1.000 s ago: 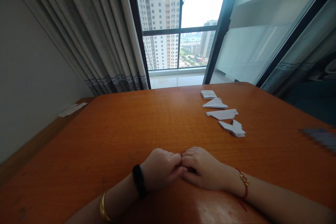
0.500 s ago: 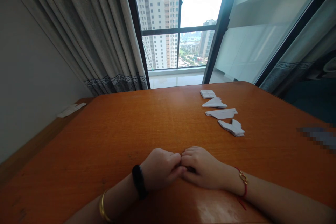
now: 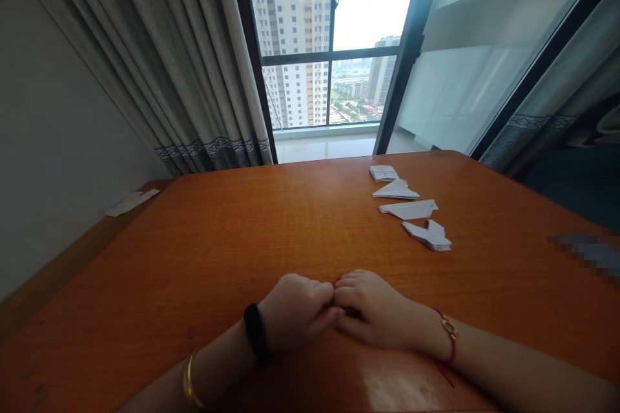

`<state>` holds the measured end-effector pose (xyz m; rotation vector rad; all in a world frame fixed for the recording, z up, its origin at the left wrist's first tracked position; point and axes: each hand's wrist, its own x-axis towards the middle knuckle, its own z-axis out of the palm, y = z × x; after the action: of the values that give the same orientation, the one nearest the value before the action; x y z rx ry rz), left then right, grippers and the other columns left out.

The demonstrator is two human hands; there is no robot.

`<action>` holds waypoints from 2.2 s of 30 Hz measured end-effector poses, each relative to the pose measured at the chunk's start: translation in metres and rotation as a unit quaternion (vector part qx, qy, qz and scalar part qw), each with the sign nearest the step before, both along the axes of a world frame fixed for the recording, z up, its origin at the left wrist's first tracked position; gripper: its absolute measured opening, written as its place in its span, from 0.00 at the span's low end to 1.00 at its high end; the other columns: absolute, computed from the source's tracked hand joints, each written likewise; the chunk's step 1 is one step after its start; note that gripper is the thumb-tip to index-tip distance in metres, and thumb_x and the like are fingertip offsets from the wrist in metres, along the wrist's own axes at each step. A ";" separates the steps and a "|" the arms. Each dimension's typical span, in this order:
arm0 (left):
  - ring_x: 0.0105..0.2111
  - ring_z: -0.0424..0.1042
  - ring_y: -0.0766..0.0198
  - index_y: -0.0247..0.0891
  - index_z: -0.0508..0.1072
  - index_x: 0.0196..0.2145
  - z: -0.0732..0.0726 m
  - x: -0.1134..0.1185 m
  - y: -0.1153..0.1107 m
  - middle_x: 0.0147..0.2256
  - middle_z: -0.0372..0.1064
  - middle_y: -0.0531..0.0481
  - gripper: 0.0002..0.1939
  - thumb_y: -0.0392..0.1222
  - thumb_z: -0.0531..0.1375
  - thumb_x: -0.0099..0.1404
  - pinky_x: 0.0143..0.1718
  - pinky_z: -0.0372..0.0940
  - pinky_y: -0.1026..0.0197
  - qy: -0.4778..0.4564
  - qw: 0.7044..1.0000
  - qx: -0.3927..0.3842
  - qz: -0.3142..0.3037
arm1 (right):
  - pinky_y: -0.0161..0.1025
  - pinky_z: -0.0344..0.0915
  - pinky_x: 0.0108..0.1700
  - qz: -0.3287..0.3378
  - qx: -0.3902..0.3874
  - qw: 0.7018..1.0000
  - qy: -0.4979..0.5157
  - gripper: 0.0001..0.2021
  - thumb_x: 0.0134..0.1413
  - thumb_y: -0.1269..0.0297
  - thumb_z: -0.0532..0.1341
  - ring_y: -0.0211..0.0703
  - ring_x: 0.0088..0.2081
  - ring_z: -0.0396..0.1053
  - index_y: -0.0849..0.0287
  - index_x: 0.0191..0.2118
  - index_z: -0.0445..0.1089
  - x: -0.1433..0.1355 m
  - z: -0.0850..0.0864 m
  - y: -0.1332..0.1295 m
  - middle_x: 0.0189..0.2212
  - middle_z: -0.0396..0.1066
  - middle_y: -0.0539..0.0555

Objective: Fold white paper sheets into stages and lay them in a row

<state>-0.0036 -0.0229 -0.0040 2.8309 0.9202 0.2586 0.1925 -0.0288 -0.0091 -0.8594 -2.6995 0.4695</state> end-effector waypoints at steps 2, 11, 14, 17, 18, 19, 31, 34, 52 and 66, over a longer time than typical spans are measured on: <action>0.23 0.69 0.64 0.38 0.64 0.28 0.001 0.000 0.000 0.25 0.70 0.53 0.14 0.48 0.51 0.67 0.23 0.52 0.62 0.001 1.000 -0.001 0.001 | 0.36 0.55 0.34 0.000 0.000 1.000 -0.001 0.09 0.59 0.64 0.55 0.39 0.30 0.65 0.59 0.30 0.68 0.000 0.000 0.000 0.28 0.71 0.52; 0.24 0.69 0.64 0.39 0.63 0.28 0.000 0.001 0.000 0.26 0.70 0.53 0.13 0.48 0.52 0.67 0.23 0.52 0.62 0.000 1.000 0.000 0.004 | 0.35 0.54 0.34 0.003 0.003 1.000 0.001 0.09 0.59 0.64 0.55 0.38 0.30 0.64 0.59 0.30 0.68 0.000 0.000 -0.001 0.27 0.70 0.51; 0.23 0.69 0.64 0.39 0.63 0.28 -0.001 0.001 0.000 0.25 0.70 0.53 0.14 0.48 0.51 0.67 0.23 0.53 0.62 0.001 1.000 0.003 0.005 | 0.35 0.54 0.34 0.002 0.000 1.000 0.001 0.08 0.58 0.65 0.55 0.38 0.30 0.64 0.59 0.30 0.68 0.000 0.001 -0.001 0.27 0.70 0.51; 0.23 0.69 0.64 0.39 0.63 0.27 0.000 0.001 0.000 0.25 0.70 0.53 0.14 0.48 0.52 0.67 0.23 0.53 0.62 0.002 1.000 0.007 0.004 | 0.35 0.55 0.34 0.000 -0.003 1.000 0.002 0.08 0.58 0.64 0.55 0.38 0.30 0.64 0.59 0.30 0.68 0.000 0.000 -0.001 0.28 0.71 0.51; 0.23 0.69 0.64 0.38 0.63 0.28 0.000 0.001 0.000 0.25 0.70 0.53 0.14 0.48 0.52 0.67 0.23 0.53 0.62 0.001 1.000 0.007 0.003 | 0.35 0.55 0.34 -0.001 -0.004 1.000 0.001 0.09 0.58 0.64 0.55 0.38 0.30 0.64 0.59 0.30 0.68 0.000 0.000 0.000 0.28 0.71 0.51; 0.23 0.69 0.64 0.38 0.63 0.28 0.000 0.001 0.000 0.25 0.70 0.53 0.14 0.48 0.52 0.67 0.23 0.53 0.62 0.000 1.000 0.007 0.002 | 0.35 0.55 0.35 -0.002 -0.004 1.000 0.001 0.09 0.59 0.64 0.55 0.38 0.30 0.65 0.59 0.30 0.68 0.000 0.000 0.000 0.28 0.71 0.51; 0.24 0.69 0.64 0.38 0.64 0.28 0.001 0.001 0.000 0.25 0.70 0.52 0.14 0.48 0.52 0.67 0.24 0.55 0.63 0.002 1.000 -0.006 0.003 | 0.36 0.55 0.34 -0.001 -0.002 1.000 -0.002 0.09 0.59 0.64 0.55 0.38 0.30 0.64 0.60 0.31 0.69 0.000 0.000 -0.001 0.28 0.71 0.52; 0.24 0.69 0.64 0.38 0.64 0.28 0.002 0.001 -0.001 0.26 0.70 0.52 0.14 0.48 0.52 0.67 0.24 0.55 0.63 0.002 1.000 -0.009 0.006 | 0.36 0.55 0.35 0.000 -0.004 1.000 -0.002 0.09 0.59 0.64 0.55 0.38 0.31 0.65 0.60 0.31 0.69 0.000 0.000 -0.001 0.28 0.71 0.52; 0.24 0.69 0.64 0.39 0.64 0.28 0.002 0.001 0.000 0.26 0.71 0.53 0.13 0.48 0.52 0.67 0.24 0.54 0.62 0.007 1.000 -0.003 0.005 | 0.36 0.55 0.35 0.002 -0.004 1.000 0.002 0.08 0.59 0.64 0.55 0.39 0.31 0.65 0.60 0.31 0.69 0.000 0.001 -0.001 0.28 0.71 0.52; 0.24 0.69 0.64 0.38 0.63 0.27 0.000 0.001 0.000 0.26 0.71 0.53 0.14 0.48 0.52 0.67 0.24 0.54 0.62 0.006 1.000 -0.001 0.004 | 0.35 0.55 0.35 0.001 -0.005 1.000 -0.004 0.09 0.59 0.64 0.55 0.38 0.31 0.65 0.59 0.30 0.68 0.000 0.001 -0.001 0.28 0.71 0.51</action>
<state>-0.0030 -0.0230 -0.0040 2.8300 0.9336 0.2417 0.1926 -0.0294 -0.0080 -0.8640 -2.7074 0.4811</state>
